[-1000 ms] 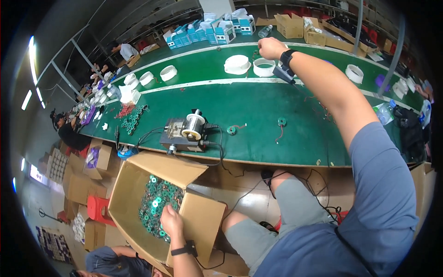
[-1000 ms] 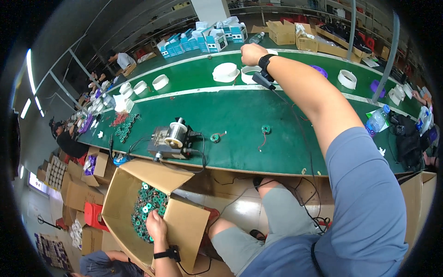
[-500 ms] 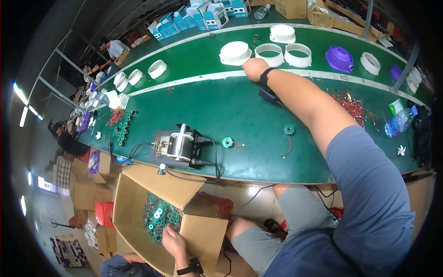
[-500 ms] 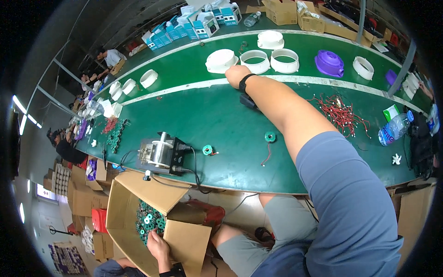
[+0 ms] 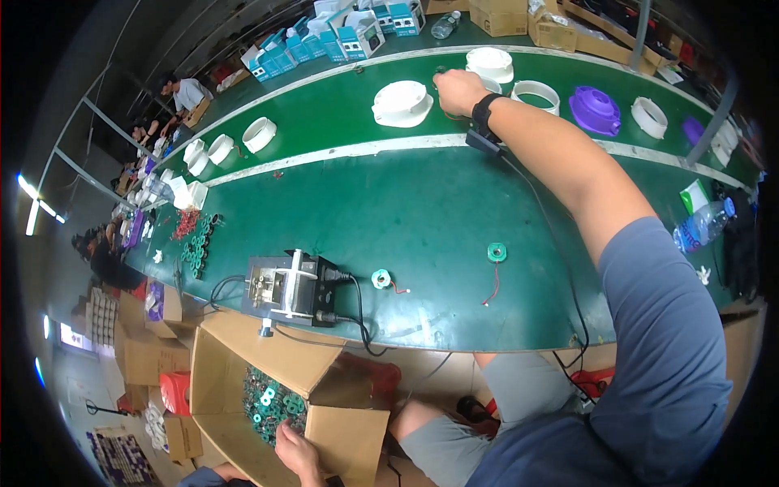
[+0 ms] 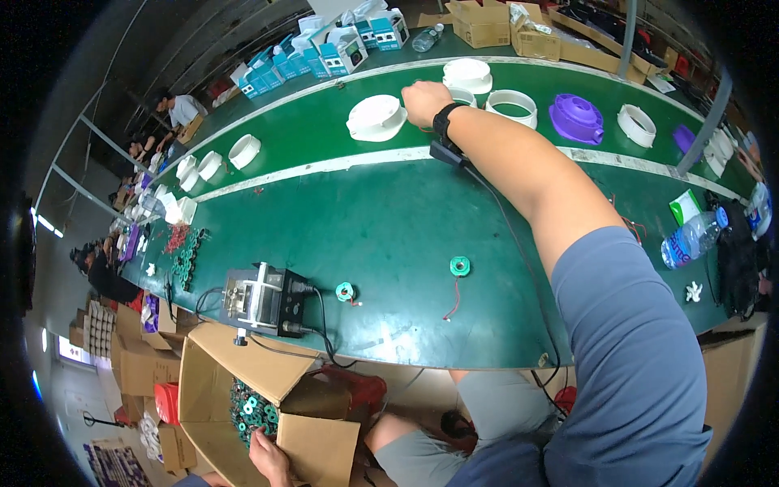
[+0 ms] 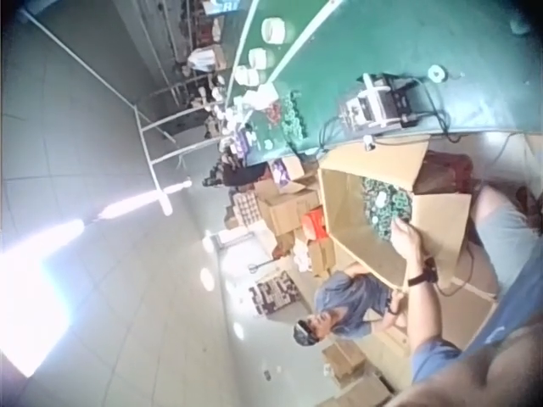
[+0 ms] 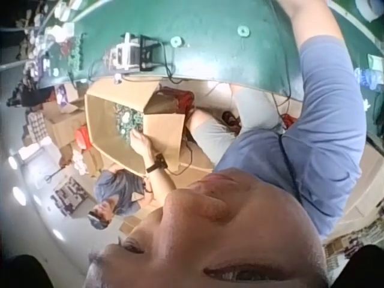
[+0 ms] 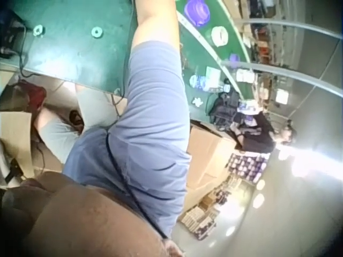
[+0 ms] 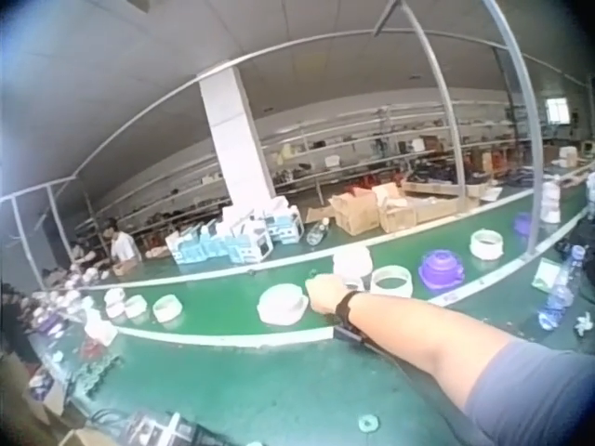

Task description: Manually assembling and inspecting small electronic components on a production line.

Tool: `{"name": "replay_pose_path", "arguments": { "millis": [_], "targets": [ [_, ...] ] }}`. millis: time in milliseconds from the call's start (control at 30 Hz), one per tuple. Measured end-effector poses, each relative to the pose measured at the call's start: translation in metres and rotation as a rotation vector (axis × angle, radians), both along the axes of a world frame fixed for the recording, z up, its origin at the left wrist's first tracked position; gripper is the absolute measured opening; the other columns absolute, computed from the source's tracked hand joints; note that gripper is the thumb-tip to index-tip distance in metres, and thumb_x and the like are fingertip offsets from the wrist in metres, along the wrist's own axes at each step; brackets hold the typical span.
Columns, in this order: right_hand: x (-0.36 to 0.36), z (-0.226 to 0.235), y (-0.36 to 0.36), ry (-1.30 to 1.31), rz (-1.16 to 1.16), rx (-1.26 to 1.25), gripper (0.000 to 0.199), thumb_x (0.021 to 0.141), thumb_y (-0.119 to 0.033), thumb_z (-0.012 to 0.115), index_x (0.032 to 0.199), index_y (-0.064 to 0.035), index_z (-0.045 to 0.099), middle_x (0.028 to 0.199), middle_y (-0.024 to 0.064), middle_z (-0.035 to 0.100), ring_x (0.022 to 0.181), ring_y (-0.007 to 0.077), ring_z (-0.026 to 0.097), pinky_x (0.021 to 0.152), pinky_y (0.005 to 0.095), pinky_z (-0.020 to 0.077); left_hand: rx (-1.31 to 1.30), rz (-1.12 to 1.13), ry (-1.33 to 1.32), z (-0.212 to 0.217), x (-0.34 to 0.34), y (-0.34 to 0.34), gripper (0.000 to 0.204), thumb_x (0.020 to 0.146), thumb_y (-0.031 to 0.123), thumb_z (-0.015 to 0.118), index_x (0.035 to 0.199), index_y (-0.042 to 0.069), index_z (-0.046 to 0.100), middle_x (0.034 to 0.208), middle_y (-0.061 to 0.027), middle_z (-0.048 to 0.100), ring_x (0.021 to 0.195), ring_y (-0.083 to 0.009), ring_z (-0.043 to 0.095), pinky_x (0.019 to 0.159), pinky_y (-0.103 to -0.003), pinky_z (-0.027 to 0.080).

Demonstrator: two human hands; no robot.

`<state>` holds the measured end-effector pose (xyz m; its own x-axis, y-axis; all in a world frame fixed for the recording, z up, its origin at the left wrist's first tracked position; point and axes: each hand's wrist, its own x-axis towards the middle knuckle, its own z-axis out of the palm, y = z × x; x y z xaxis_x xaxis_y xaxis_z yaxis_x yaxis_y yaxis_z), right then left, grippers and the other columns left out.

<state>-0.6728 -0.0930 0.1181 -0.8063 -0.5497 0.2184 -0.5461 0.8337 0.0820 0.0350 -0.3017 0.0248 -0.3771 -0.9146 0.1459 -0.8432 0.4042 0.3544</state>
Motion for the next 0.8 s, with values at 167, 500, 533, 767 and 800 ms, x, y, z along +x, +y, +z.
{"name": "replay_pose_path", "arguments": {
  "millis": [167, 500, 533, 767, 800],
  "targets": [
    [-0.045, -0.028, -0.032, 0.1, -0.037, 0.004, 0.03, 0.09, -0.017, 0.055, 0.115, -0.0135, 0.071, 0.123, 0.011, 0.066, 0.123, 0.0287, 0.056, 0.099, 0.0474, 0.0419, -0.047, 0.06, -0.029, -0.011, 0.005, -0.004, 0.034, 0.102, 0.021, 0.043, 0.106, 0.001, 0.07, 0.078, -0.0157, 0.071, 0.071, -0.0317, 0.069, 0.068, -0.042, 0.052],
    [-0.109, -0.063, -0.043, -0.061, -0.033, 0.045, 0.025, 0.093, -0.015, 0.056, 0.107, -0.0039, 0.074, 0.115, 0.0194, 0.07, 0.109, 0.0337, 0.067, 0.09, 0.043, 0.0554, 0.015, 0.081, -0.034, -0.007, 0.002, -0.004, 0.032, 0.101, 0.017, 0.043, 0.104, 0.0, 0.07, 0.076, -0.015, 0.07, 0.07, -0.0292, 0.069, 0.067, -0.04, 0.052],
    [-0.109, -0.064, -0.044, -0.031, -0.017, 0.03, 0.025, 0.092, -0.013, 0.056, 0.106, -0.0036, 0.074, 0.114, 0.0197, 0.07, 0.108, 0.0338, 0.067, 0.091, 0.0433, 0.055, 0.025, 0.077, -0.004, -0.006, 0.001, -0.003, 0.032, 0.101, 0.017, 0.043, 0.104, 0.0, 0.07, 0.076, -0.0152, 0.07, 0.07, -0.0295, 0.069, 0.067, -0.04, 0.053],
    [-0.089, -0.048, -0.035, -0.027, -0.046, -0.009, 0.022, 0.092, -0.007, 0.055, 0.108, -0.0068, 0.071, 0.114, 0.017, 0.07, 0.109, 0.0336, 0.066, 0.09, 0.0433, 0.0551, 0.005, 0.062, -0.032, 0.001, -0.003, 0.001, 0.033, 0.1, 0.017, 0.043, 0.105, -0.001, 0.07, 0.078, -0.0164, 0.071, 0.072, -0.0305, 0.069, 0.068, -0.04, 0.053],
    [-0.087, -0.045, -0.033, -0.042, -0.052, -0.056, 0.023, 0.092, -0.007, 0.055, 0.11, -0.0074, 0.069, 0.113, 0.0174, 0.07, 0.109, 0.0341, 0.066, 0.09, 0.0443, 0.0548, 0.005, 0.071, -0.012, 0.001, -0.003, 0.002, 0.033, 0.1, 0.017, 0.043, 0.105, 0.0, 0.07, 0.078, -0.0163, 0.071, 0.072, -0.031, 0.069, 0.068, -0.04, 0.053]
  ]
}}
